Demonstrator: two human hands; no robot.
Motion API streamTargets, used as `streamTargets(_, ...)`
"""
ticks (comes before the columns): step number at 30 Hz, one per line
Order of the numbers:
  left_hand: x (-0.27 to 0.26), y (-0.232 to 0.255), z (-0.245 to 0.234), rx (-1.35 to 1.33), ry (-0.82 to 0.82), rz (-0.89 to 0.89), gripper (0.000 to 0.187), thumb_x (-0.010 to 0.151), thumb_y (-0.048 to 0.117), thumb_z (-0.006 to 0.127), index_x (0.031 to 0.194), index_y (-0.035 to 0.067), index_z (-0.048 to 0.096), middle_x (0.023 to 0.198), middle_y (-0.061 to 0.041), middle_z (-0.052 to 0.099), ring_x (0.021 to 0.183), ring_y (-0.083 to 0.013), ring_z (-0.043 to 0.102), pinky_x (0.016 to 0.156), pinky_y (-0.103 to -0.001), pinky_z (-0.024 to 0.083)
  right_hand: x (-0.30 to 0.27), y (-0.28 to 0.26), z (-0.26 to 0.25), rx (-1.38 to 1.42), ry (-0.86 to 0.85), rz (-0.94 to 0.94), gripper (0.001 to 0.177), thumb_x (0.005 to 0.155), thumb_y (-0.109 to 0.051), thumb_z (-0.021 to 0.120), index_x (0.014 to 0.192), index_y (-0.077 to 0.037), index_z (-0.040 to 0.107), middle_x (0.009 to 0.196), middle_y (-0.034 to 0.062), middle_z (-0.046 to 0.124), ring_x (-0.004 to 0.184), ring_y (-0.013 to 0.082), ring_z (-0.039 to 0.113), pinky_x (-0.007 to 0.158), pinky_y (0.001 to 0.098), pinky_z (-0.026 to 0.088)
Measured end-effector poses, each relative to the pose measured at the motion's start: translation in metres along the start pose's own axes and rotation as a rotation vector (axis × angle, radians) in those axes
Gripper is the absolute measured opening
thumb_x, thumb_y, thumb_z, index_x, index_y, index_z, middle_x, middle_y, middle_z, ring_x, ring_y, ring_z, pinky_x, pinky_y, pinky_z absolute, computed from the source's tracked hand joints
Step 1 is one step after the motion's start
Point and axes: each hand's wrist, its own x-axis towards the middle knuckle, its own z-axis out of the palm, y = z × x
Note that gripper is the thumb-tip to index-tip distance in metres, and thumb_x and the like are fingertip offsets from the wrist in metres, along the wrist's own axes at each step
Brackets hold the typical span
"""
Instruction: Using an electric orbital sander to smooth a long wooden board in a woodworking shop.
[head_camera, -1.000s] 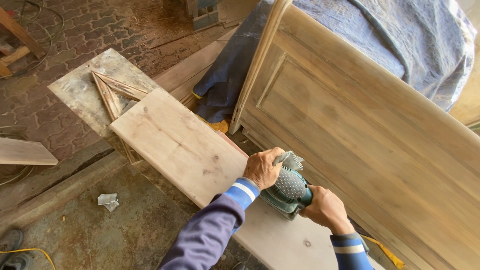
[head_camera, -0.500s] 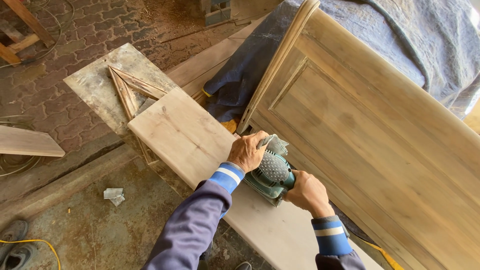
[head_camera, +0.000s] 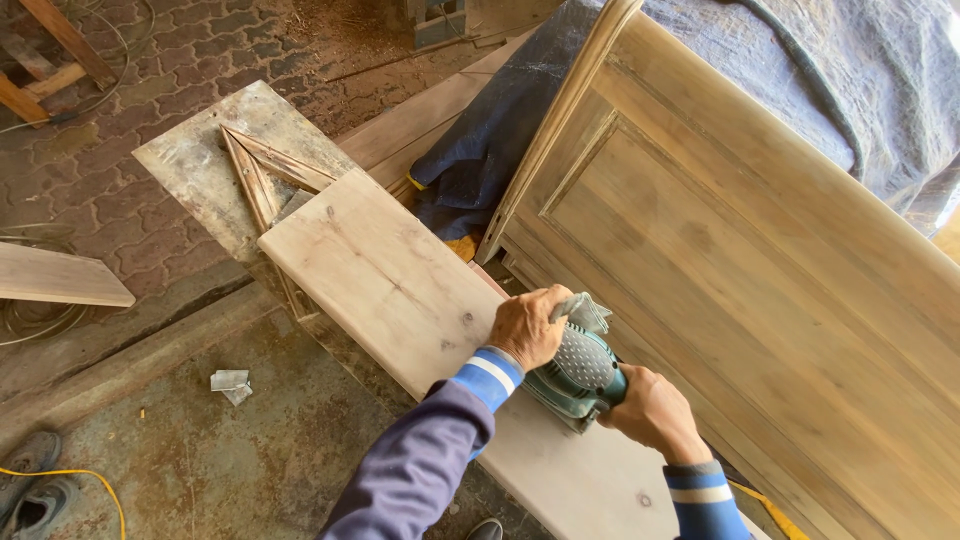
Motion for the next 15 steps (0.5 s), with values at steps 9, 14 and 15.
streamTargets(9, -0.030, 0.052, 0.058, -0.032, -0.029, 0.047, 0.020, 0.087, 0.012, 0.071, 0.105, 0.012, 0.062, 0.091, -0.013, 0.074, 0.087, -0.0359, 0.072, 0.076, -0.048, 0.057, -0.038, 0.075, 0.007, 0.042, -0.054, 0.124, 0.046, 0.061, -0.024, 0.087, 0.105, -0.018, 0.077, 0.083, 0.0114, 0.080, 0.080, 0.0281, 0.078, 0.079, 0.0412, 0.060)
streamTargets(14, -0.054, 0.085, 0.090, -0.015, -0.096, 0.065, 0.024, 0.082, 0.011, 0.075, 0.102, 0.010, 0.062, 0.087, -0.013, 0.072, 0.082, -0.0336, 0.073, 0.077, -0.048, 0.056, -0.064, 0.119, 0.013, 0.031, -0.077, 0.188, 0.045, 0.060, -0.025, 0.089, 0.103, -0.020, 0.078, 0.085, 0.0089, 0.081, 0.082, 0.0264, 0.078, 0.081, 0.0405, 0.060)
streamTargets(15, -0.059, 0.088, 0.100, -0.017, -0.096, 0.068, 0.024, 0.082, 0.011, 0.075, 0.102, 0.010, 0.062, 0.087, -0.013, 0.072, 0.082, -0.0336, 0.073, 0.077, -0.048, 0.056, -0.068, 0.130, 0.015, 0.031, -0.073, 0.190, 0.045, 0.060, -0.025, 0.089, 0.103, -0.020, 0.078, 0.085, 0.0089, 0.081, 0.082, 0.0264, 0.078, 0.081, 0.0405, 0.060)
